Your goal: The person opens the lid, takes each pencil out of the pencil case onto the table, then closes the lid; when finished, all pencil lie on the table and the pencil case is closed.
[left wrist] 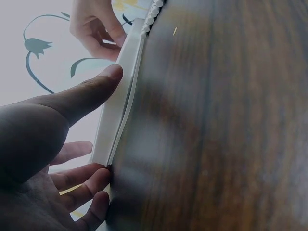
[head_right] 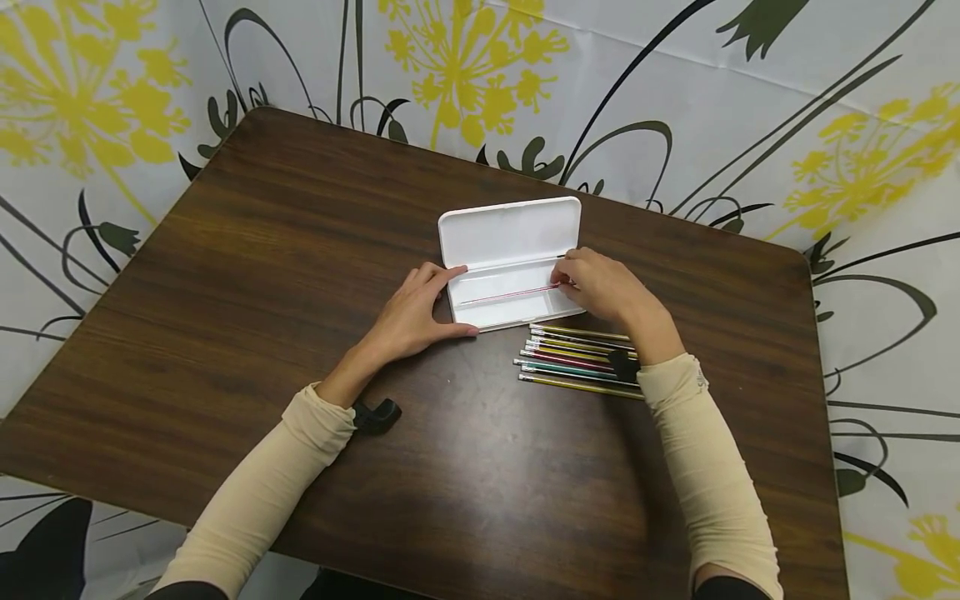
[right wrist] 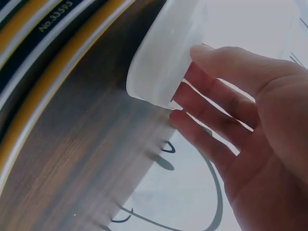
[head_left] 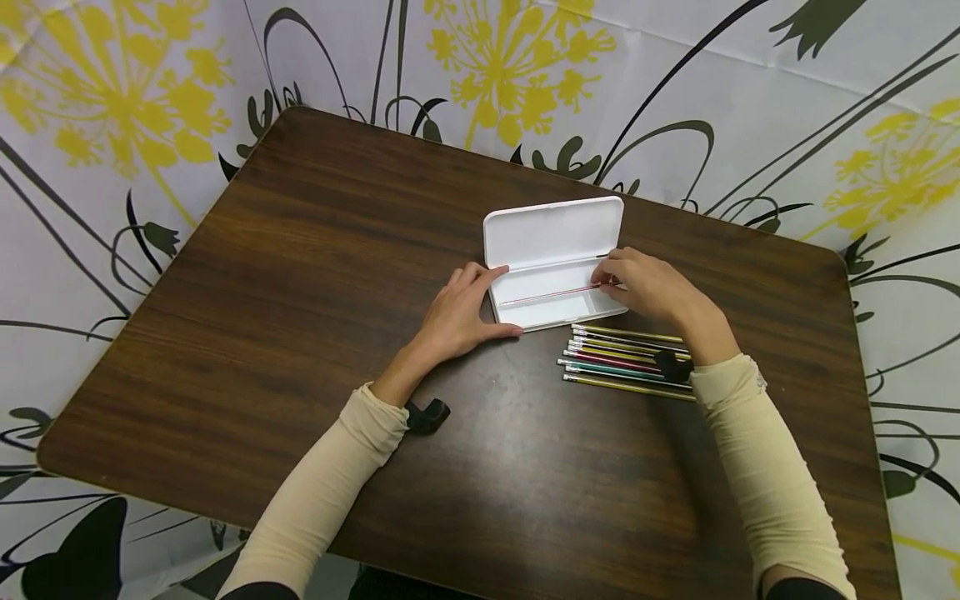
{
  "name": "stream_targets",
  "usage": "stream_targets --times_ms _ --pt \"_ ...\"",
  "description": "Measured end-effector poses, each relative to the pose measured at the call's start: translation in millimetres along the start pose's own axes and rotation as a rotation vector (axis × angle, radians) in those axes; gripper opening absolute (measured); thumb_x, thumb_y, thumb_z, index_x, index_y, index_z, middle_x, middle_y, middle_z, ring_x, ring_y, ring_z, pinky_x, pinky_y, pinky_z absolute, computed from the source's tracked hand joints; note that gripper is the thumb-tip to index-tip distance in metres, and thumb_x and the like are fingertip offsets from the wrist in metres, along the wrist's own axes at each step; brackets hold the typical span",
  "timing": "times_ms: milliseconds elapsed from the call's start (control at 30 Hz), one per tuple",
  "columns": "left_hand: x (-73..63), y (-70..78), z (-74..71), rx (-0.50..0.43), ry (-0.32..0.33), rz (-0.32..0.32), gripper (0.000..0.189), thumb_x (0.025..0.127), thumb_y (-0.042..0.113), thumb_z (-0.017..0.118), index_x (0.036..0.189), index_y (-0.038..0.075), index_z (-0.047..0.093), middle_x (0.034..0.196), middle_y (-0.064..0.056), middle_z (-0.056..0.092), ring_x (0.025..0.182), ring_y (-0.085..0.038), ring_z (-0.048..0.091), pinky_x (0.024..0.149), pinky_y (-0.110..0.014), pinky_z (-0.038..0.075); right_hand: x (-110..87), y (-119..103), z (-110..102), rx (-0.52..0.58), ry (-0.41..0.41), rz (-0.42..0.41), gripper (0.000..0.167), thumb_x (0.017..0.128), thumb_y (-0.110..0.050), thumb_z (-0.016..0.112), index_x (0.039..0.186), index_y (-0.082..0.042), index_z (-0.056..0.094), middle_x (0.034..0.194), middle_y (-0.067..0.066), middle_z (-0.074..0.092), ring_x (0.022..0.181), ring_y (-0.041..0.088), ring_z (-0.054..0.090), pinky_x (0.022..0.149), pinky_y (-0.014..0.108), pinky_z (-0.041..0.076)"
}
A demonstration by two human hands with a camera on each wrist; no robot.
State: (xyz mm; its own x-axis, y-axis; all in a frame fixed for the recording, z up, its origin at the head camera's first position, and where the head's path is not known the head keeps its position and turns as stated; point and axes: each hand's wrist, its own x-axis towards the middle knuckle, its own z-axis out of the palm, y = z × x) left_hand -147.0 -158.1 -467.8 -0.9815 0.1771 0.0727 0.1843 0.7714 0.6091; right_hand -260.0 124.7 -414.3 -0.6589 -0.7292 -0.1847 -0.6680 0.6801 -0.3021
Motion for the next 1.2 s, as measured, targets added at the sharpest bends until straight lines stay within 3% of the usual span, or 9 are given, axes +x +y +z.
stream_targets --times_ms 367,667,833,967,1200 --pt "0.6 0.9 -0.1 0.0 -0.003 0.0 0.094 0.073 0.056 0.081 0.149 0.016 0.043 0.118 -0.006 0.047 0.103 -0.023 0.043 0.084 -0.04 0.041 -1.9 -1.4 -2.2 -0.028 0.081 -0.058 0.017 0.087 -0.005 0.074 0.103 -0.011 0.073 0.104 0.004 0.068 0.09 0.021 0.059 0.082 0.042 0.047" --pt "0.9 0.1 0.2 -0.006 0.001 0.003 0.093 0.072 0.056 0.082 0.148 0.016 0.044 0.117 -0.006 0.047 0.104 -0.024 0.043 0.084 -0.042 0.042 -14.5 -5.3 -17.5 -0.061 0.222 -0.106 0.015 0.086 -0.004 0.074 0.099 -0.012 0.074 0.096 0.001 0.065 0.082 0.019 0.058 0.073 0.039 0.046" --pt "-0.5 -1.6 0.3 -0.016 0.002 -0.013 0.093 0.072 0.055 0.082 0.148 0.017 0.044 0.119 -0.006 0.048 0.107 -0.024 0.043 0.086 -0.043 0.042 -21.0 -8.9 -21.5 -0.075 0.259 -0.136 0.014 0.085 -0.004 0.075 0.098 -0.011 0.074 0.093 0.001 0.064 0.078 0.017 0.059 0.069 0.037 0.047" --pt "-0.2 -1.3 0.7 -0.014 -0.004 -0.008 0.094 0.072 0.055 0.082 0.149 0.017 0.044 0.12 -0.006 0.048 0.107 -0.025 0.044 0.087 -0.043 0.042 -43.0 -6.5 -16.5 -0.082 0.297 -0.125 0.017 0.081 -0.003 0.079 0.097 -0.009 0.074 0.095 0.003 0.067 0.08 0.018 0.061 0.07 0.039 0.05" --pt "2.0 -0.2 0.4 0.004 -0.006 -0.002 0.094 0.072 0.056 0.082 0.149 0.017 0.044 0.118 -0.007 0.048 0.105 -0.025 0.044 0.085 -0.042 0.042 -112.3 11.5 -3.2 -0.075 0.375 0.015 0.024 0.078 -0.002 0.081 0.099 -0.01 0.073 0.096 0.003 0.067 0.083 0.019 0.064 0.072 0.043 0.051"
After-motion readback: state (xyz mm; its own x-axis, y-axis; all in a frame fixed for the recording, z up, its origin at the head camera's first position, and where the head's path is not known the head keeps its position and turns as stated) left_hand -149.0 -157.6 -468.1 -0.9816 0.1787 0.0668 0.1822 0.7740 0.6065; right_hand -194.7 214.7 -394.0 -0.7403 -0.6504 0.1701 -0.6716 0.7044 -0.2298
